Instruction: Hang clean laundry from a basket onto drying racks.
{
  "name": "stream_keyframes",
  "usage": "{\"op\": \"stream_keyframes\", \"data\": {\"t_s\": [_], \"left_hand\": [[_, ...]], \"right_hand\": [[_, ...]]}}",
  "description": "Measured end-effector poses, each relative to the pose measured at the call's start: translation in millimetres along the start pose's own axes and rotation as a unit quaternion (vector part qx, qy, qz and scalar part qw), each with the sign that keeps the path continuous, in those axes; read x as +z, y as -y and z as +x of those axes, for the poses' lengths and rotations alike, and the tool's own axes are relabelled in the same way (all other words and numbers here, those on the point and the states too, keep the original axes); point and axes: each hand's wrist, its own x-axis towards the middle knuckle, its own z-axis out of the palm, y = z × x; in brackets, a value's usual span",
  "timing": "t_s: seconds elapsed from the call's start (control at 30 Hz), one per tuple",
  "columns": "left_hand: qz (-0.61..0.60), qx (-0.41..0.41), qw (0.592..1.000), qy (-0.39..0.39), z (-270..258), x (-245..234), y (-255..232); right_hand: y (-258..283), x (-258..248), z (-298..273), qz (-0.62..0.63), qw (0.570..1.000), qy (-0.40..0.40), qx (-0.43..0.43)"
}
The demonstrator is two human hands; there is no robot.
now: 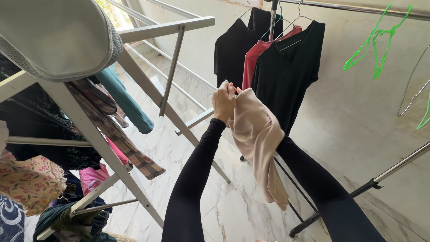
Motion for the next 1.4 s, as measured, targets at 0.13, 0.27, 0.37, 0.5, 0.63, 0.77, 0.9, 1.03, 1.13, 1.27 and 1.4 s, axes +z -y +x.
{"op": "stream_keyframes", "data": {"t_s": [0.13, 0.27, 0.37, 0.5, 0.63, 0.77, 0.9, 1.03, 1.13, 1.27, 1.4], "left_hand": [[-0.059, -0.023, 0.998, -0.025, 19, -12, -12], [-0.131, -0.042, 0.991, -0.002, 32, -10, -16], [-0.139, -0.007, 0.990, -0.004, 42, -1, -4], [-0.125, 0.033, 0.992, 0.003, 45, 5, -8], [-0.066, 0.064, 0.996, 0.002, 43, 15, -10], [-0.112, 0.023, 0.993, -0.004, 63, 21, 14], [-0.196, -0.072, 0.978, 0.001, 85, 20, 51], [-0.230, -0.092, 0.969, 0.028, 90, 13, 38], [-0.233, -0.058, 0.967, 0.091, 92, 12, 28], [-0.230, -0.027, 0.960, 0.158, 83, 5, 17], [-0.274, -0.006, 0.944, 0.186, 77, -3, 4]], "right_hand": [[-3, -31, -1, -0.034, 0.998, 0.057, -0.021], [-15, -52, 1, -0.068, 0.991, 0.112, -0.040], [9, -34, -15, -0.092, 0.983, 0.150, -0.051], [38, 3, -37, -0.032, 0.986, 0.166, 0.000], [9, -31, -16, -0.182, 0.979, 0.094, 0.005], [26, -31, -38, -0.156, 0.985, 0.057, -0.049], [47, -33, -71, 0.040, 0.998, -0.023, -0.039], [30, -99, -65, 0.073, 0.995, -0.057, -0.019], [0, -168, -44, 0.095, 0.994, 0.013, -0.043], [16, -153, -42, -0.289, 0.949, -0.051, -0.114], [19, -153, -13, -0.591, 0.805, -0.035, 0.041]]}}
